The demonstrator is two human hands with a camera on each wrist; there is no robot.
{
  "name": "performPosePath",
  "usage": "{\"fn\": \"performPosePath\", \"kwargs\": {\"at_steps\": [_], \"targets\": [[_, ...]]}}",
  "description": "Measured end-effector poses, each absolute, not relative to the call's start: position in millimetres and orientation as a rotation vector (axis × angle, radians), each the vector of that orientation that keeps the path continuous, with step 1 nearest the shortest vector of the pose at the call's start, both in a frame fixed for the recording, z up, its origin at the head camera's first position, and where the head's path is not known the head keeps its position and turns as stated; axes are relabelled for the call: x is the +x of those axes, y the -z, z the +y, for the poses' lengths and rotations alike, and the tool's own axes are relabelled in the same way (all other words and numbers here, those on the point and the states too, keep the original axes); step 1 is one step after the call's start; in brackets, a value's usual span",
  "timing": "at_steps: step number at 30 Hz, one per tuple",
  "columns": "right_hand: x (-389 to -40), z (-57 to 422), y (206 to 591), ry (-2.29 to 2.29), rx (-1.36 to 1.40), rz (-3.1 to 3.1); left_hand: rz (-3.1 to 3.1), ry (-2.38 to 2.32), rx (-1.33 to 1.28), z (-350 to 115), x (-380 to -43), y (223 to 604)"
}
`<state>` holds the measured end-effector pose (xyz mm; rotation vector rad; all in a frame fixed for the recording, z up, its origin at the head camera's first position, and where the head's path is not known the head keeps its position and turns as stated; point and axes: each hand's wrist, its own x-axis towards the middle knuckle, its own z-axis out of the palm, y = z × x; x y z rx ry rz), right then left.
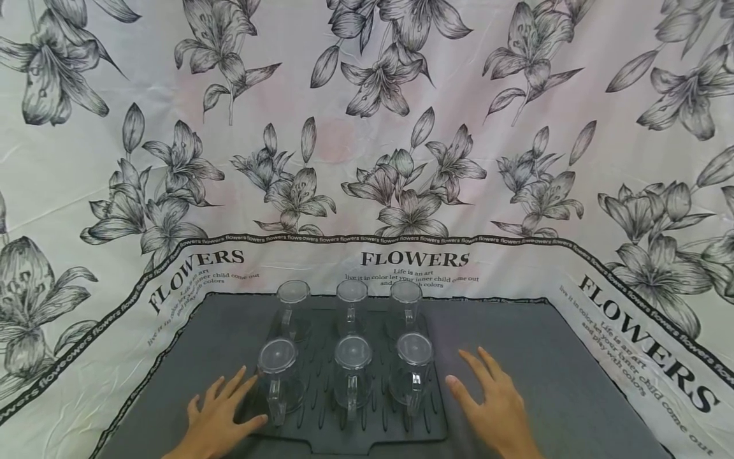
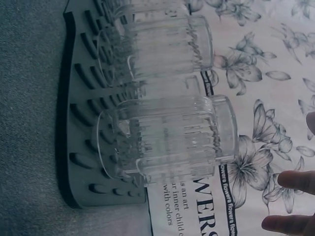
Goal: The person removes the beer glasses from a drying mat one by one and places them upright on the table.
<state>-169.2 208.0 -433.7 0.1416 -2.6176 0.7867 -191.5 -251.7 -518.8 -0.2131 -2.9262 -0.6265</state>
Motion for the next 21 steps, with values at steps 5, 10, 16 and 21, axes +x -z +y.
{"fn": "performPosePath", "kwargs": {"at_steps": [5,10,16,21], "targets": [[-169,205,439,-0.815,0.127,-2.631,-2.943,0.652,-0.239,-252,-193,523],[-168,202,442,-0.860,0.101,-2.673,-2.994,0.663,-0.246,-253,-195,528],[-167,200,445,-0.926,0.076,-2.730,-3.035,0.689,-0.259,-254,-199,532],[-167,196,449,-0.980,0.091,-2.711,-3.058,0.667,-0.255,-256,-199,535]]}}
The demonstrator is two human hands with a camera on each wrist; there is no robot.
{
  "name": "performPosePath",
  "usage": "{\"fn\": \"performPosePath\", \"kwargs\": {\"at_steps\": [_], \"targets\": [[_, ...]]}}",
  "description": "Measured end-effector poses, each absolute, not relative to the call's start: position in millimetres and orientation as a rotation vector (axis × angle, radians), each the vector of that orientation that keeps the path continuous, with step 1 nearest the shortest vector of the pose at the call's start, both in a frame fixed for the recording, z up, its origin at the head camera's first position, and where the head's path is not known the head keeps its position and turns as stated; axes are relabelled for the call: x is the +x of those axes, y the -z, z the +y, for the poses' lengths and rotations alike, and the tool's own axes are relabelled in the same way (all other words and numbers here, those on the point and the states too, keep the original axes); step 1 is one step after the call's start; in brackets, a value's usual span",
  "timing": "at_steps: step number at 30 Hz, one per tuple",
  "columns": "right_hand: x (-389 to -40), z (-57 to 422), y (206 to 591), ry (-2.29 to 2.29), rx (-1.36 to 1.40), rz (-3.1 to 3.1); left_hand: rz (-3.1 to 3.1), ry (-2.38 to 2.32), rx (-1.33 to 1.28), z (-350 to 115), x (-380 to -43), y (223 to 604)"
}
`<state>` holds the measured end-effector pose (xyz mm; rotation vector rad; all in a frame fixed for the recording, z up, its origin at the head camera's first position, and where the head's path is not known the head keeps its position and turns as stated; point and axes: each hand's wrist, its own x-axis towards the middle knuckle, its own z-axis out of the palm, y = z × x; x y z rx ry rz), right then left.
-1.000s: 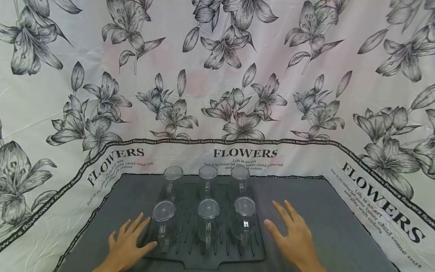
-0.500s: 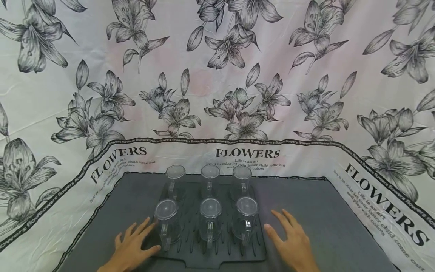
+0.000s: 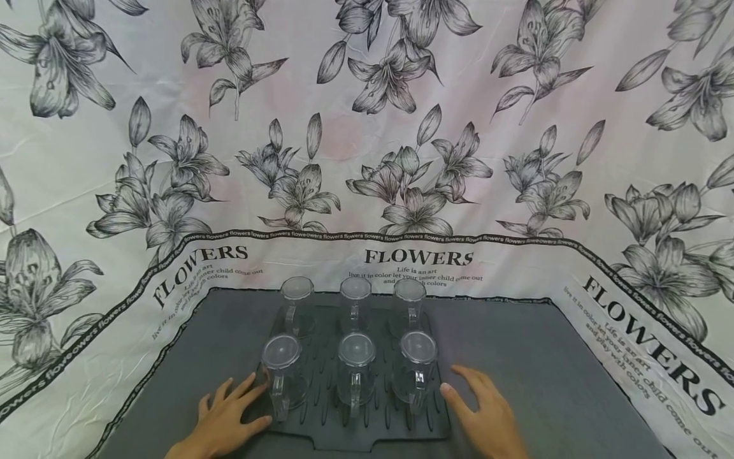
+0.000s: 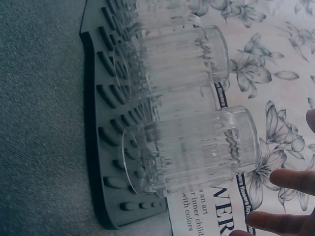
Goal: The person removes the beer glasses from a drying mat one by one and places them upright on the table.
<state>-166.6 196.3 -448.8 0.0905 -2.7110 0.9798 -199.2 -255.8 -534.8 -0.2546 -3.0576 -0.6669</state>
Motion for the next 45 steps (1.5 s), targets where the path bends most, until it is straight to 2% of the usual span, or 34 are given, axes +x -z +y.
{"fn": "performPosePath", "kwargs": {"at_steps": [10,20,31,45], "targets": [[-167,190,454,-1.114,-0.005,-2.743,-3.102,0.636,-0.240,-258,-202,537],[-168,178,468,-1.440,-0.068,-2.582,-3.125,0.683,-0.192,-260,-202,540],[-176,167,493,-1.861,-0.045,-2.413,-3.143,0.756,-0.181,-263,-205,545],[-180,166,500,-2.399,0.011,-2.325,-3.191,0.767,-0.133,-263,-206,548]]}}
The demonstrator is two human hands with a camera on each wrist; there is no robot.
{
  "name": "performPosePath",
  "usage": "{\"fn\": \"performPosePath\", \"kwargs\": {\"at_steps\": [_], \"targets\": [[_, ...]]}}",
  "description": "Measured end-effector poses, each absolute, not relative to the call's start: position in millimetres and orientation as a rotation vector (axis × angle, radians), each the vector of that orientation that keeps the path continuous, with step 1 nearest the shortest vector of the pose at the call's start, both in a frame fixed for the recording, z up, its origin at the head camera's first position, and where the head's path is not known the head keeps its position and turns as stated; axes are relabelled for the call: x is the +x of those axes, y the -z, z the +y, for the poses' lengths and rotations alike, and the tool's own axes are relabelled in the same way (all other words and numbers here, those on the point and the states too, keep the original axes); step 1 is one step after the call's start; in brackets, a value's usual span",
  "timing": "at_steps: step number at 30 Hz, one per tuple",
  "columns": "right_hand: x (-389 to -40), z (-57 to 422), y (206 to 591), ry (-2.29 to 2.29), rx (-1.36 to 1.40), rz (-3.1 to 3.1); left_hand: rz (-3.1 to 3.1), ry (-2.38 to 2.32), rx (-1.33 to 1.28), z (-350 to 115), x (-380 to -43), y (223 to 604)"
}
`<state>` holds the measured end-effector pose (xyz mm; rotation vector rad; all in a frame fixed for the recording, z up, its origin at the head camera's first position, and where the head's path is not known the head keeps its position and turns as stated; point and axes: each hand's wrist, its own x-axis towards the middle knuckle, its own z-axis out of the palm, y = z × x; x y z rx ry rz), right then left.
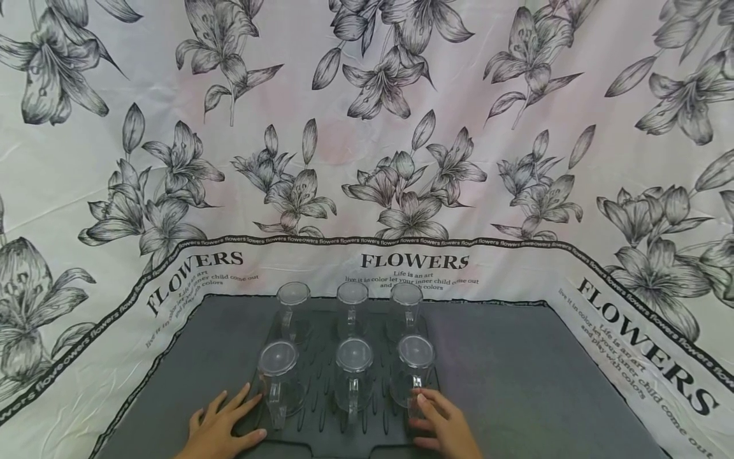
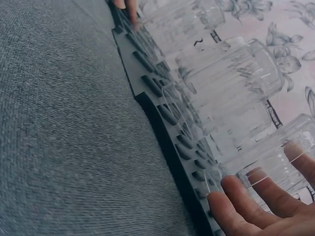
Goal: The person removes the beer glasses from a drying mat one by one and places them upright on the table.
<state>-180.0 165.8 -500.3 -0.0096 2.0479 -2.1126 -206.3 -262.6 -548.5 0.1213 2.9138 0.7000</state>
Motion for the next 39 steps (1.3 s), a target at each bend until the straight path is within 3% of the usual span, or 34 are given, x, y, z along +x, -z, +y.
{"fn": "performPosePath", "kwargs": {"at_steps": [13,32,39], "targets": [[-181,162,513,2.213,-0.114,2.001,2.891,-0.697,0.111,-261,-206,550],[-179,166,486,2.500,-0.169,2.268,2.879,-0.706,0.099,-261,-207,547],[-176,171,467,2.496,0.027,2.337,2.880,-0.700,0.097,-261,-207,548]]}}
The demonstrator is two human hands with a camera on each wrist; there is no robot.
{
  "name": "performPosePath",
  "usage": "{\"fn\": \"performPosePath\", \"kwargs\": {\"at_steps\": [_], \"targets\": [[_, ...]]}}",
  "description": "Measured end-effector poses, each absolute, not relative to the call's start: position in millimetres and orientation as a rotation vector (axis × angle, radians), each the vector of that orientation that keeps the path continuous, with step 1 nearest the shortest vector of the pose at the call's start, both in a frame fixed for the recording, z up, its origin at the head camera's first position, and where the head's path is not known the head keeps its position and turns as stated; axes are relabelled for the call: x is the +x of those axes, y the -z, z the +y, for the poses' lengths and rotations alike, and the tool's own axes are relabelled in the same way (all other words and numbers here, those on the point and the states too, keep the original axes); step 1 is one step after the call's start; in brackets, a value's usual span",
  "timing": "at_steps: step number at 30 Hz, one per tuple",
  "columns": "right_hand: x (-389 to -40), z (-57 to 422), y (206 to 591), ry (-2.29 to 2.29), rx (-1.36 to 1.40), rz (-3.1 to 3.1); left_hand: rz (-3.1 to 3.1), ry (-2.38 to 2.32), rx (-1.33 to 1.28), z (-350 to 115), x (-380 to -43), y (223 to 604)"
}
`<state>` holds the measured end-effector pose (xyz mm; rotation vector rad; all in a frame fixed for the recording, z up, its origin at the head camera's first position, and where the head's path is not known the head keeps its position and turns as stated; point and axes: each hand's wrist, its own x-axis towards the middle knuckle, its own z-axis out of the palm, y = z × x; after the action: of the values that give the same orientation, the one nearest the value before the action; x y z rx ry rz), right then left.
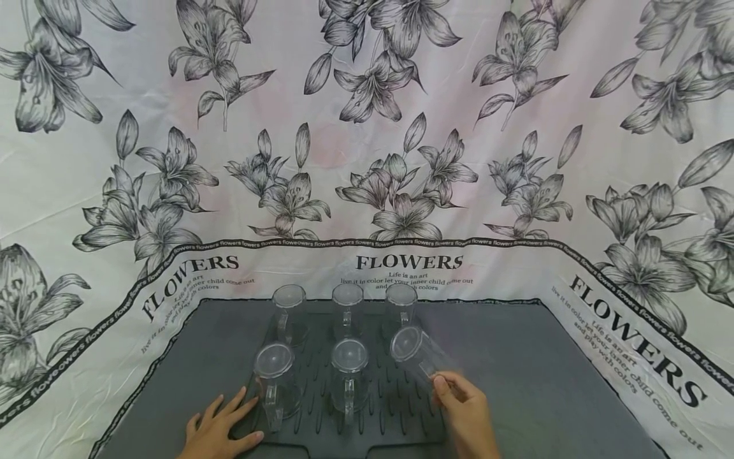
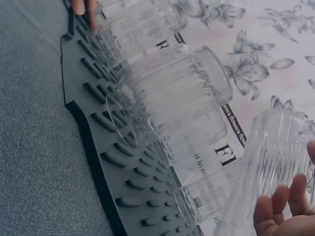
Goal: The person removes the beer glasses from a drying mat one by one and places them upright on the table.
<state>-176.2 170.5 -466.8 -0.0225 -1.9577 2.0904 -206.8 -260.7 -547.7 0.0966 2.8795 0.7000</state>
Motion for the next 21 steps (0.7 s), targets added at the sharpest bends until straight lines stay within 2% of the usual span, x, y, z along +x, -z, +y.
{"fn": "performPosePath", "kwargs": {"at_steps": [8,21], "targets": [[-175.6,174.0,463.6,-1.858,0.000,-2.008,2.876,-0.690,0.090,-259.6,-207.2,546.4],[-171.8,175.7,456.1,-1.628,0.265,-1.902,2.868,-0.679,0.077,-258.2,-207.9,543.3]]}}
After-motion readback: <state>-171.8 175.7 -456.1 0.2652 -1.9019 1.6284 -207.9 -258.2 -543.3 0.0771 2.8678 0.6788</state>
